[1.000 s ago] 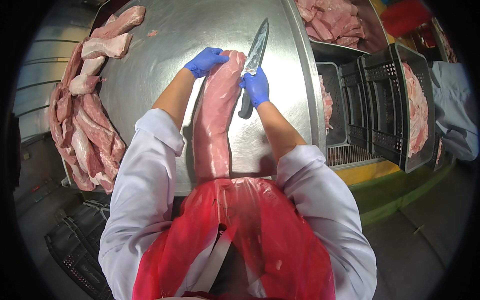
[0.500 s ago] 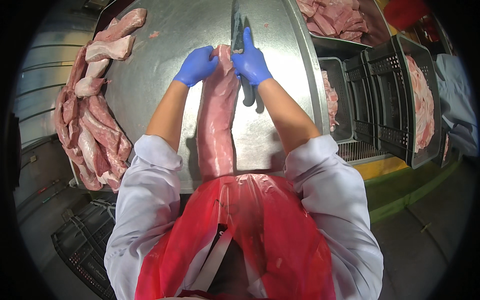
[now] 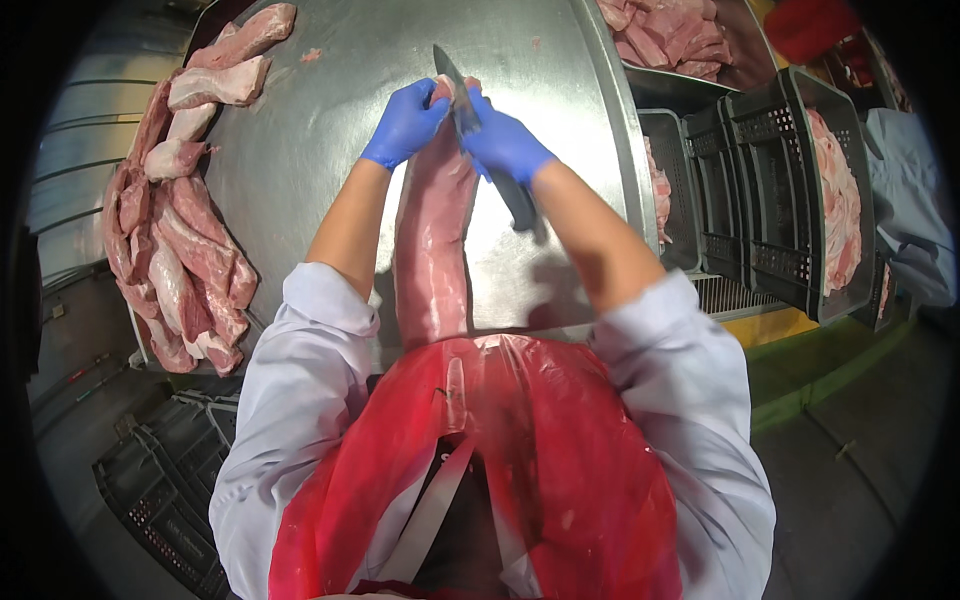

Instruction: The person uses a knife to trim fat and sinew from large cuts of raw meat on a stainless steel table. They repeatedly lift and rotate the meat to access different sides, placing trimmed pieces into a nearby crate.

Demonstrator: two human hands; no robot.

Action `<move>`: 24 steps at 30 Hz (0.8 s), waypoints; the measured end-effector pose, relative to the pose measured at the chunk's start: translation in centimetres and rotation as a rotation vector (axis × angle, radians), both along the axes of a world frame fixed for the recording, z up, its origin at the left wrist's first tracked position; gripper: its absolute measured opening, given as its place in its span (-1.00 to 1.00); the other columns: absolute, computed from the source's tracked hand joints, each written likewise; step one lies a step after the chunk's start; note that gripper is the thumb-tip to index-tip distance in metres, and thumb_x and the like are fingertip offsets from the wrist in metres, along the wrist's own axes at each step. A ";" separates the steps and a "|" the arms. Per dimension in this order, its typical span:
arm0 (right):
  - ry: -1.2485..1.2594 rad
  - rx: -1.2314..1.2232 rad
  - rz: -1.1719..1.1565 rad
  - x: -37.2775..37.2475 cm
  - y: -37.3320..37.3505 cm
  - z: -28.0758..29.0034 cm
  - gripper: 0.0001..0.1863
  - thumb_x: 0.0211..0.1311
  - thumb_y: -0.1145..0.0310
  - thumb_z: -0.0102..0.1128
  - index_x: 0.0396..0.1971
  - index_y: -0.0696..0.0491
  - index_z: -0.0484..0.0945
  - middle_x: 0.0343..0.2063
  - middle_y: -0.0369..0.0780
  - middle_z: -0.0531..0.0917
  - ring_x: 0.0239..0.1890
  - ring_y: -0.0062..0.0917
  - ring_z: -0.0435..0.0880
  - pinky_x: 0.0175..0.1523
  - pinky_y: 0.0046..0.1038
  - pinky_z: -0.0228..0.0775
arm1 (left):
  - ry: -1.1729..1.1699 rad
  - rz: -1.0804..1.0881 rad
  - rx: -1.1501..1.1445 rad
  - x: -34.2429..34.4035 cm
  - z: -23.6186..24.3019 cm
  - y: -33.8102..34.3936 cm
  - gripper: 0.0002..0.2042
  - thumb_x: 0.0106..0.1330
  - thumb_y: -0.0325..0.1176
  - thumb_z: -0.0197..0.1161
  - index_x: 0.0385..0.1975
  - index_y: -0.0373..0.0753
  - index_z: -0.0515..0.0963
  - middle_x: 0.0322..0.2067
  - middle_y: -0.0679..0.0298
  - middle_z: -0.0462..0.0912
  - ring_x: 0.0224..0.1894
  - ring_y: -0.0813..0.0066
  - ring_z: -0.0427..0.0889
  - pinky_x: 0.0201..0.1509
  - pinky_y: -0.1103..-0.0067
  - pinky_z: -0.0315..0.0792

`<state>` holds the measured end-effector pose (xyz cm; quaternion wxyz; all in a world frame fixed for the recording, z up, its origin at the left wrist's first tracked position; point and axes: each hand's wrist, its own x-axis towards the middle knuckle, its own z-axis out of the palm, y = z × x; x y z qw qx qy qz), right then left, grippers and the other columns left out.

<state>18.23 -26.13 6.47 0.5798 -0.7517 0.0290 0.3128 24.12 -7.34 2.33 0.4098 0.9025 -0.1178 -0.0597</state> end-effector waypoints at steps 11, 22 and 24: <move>-0.060 -0.043 0.112 0.8 1.4 -4.4 -0.13 0.33 0.35 0.05 0.57 -0.13 -0.16 -0.52 -0.19 0.58 -0.59 -0.56 0.54 -0.45 -0.44 0.48 | 0.115 -0.122 -0.290 -0.1 0.9 1.0 -0.77 0.35 -0.26 0.22 -0.28 -0.35 0.58 -0.42 0.32 0.61 -0.36 0.59 0.52 -0.21 0.55 0.45; 0.037 -0.105 0.233 0.6 1.2 -3.9 -0.20 0.38 0.27 0.03 0.56 -0.25 -0.08 -0.31 -0.12 0.66 -0.51 -0.51 0.61 -0.31 -0.41 0.55 | 0.213 -0.192 -0.326 -0.2 5.2 1.1 -0.75 0.35 -0.21 0.26 -0.39 -0.29 0.53 -0.46 0.37 0.59 -0.36 0.63 0.51 -0.19 0.58 0.41; -0.021 -0.264 0.340 -2.5 1.3 0.2 -0.14 0.30 0.32 0.08 0.56 -0.23 -0.06 -0.24 -0.06 0.66 -0.46 -0.47 0.64 -0.22 -0.41 0.58 | 0.153 -0.090 -0.442 0.0 4.6 2.7 -0.73 0.34 -0.17 0.28 -0.37 -0.28 0.55 -0.47 0.36 0.60 -0.35 0.61 0.55 -0.18 0.60 0.43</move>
